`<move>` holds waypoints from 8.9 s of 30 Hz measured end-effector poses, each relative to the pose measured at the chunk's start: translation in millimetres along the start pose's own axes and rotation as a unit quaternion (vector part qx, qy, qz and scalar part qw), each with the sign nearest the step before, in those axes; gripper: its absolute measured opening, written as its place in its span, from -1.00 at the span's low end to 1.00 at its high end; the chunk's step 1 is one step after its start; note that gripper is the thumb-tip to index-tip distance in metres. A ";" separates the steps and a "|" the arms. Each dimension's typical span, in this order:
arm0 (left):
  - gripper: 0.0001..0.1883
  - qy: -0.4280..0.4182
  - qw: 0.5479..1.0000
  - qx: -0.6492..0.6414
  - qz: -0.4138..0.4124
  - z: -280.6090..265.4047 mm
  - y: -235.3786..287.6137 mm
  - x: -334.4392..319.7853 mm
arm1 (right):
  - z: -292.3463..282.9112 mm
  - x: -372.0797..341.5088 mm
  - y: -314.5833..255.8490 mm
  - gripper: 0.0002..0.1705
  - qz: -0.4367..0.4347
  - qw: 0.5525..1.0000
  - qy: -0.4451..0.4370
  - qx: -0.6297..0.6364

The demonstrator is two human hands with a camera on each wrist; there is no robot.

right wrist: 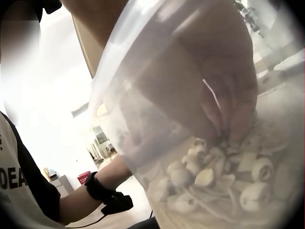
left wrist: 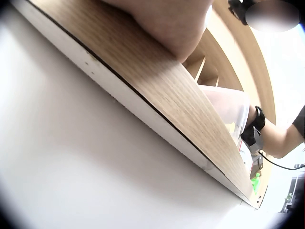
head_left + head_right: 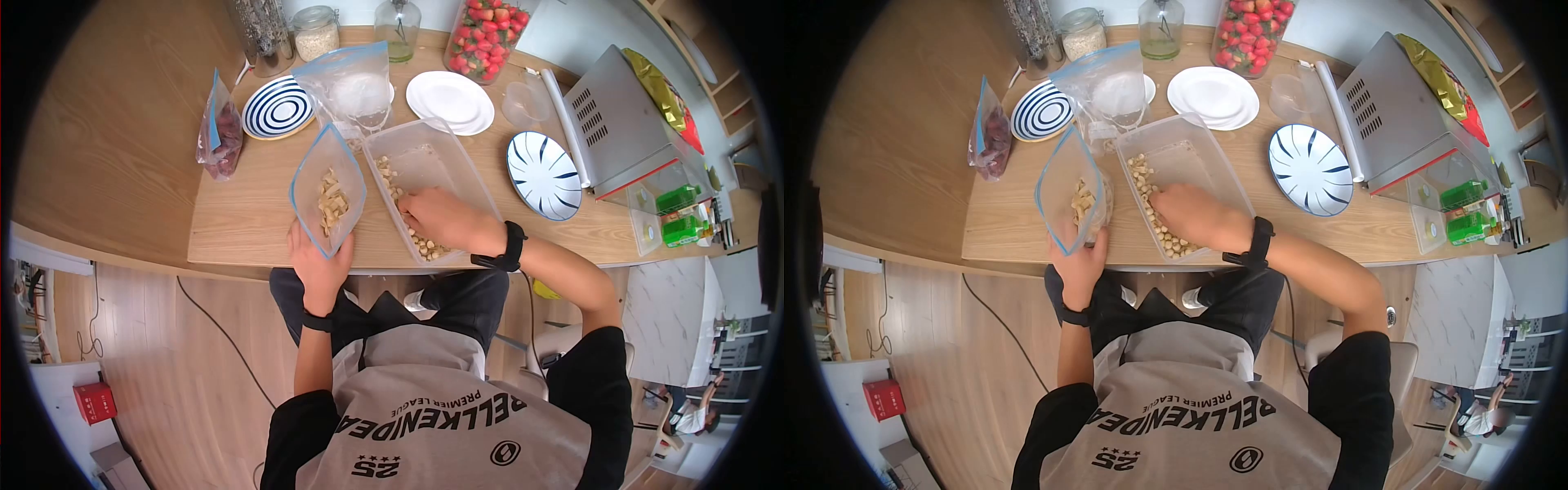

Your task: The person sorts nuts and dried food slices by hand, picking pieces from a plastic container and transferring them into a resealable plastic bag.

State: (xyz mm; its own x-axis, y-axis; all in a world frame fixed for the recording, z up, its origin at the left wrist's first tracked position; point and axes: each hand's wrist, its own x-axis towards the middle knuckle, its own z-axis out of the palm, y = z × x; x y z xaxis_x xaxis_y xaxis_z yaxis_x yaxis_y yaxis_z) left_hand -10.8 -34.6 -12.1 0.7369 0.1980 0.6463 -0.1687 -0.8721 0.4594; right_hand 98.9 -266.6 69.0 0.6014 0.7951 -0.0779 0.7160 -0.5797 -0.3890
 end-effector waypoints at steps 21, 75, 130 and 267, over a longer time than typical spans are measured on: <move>-0.34 -0.025 0.999 0.008 -0.026 1.1 -5.3 -5.3 | -85.5 -10.5 -17.7 -0.89 0.029 0.966 0.152 0.206; -0.34 -0.022 0.999 0.006 -0.025 0.5 -3.6 -4.3 | -50.5 -26.5 35.8 -0.80 0.120 0.905 0.008 0.408; -0.45 0.022 1.000 0.001 -0.014 -4.9 2.3 4.2 | -112.1 17.9 -37.2 -0.76 -0.050 0.965 0.205 0.158; -0.62 -0.006 1.000 0.014 -0.003 -1.7 13.0 7.1 | -7.2 -20.3 18.8 -0.78 0.029 0.985 0.121 0.120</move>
State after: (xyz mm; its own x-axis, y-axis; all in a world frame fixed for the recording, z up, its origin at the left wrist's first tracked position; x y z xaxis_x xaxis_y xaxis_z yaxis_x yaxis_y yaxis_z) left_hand -8.9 -43.7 -0.5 0.7456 0.1974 0.6365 -0.1467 -0.8830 0.4458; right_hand 102.7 -294.9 69.9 0.7260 0.6799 0.1035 0.5912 -0.5402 -0.5989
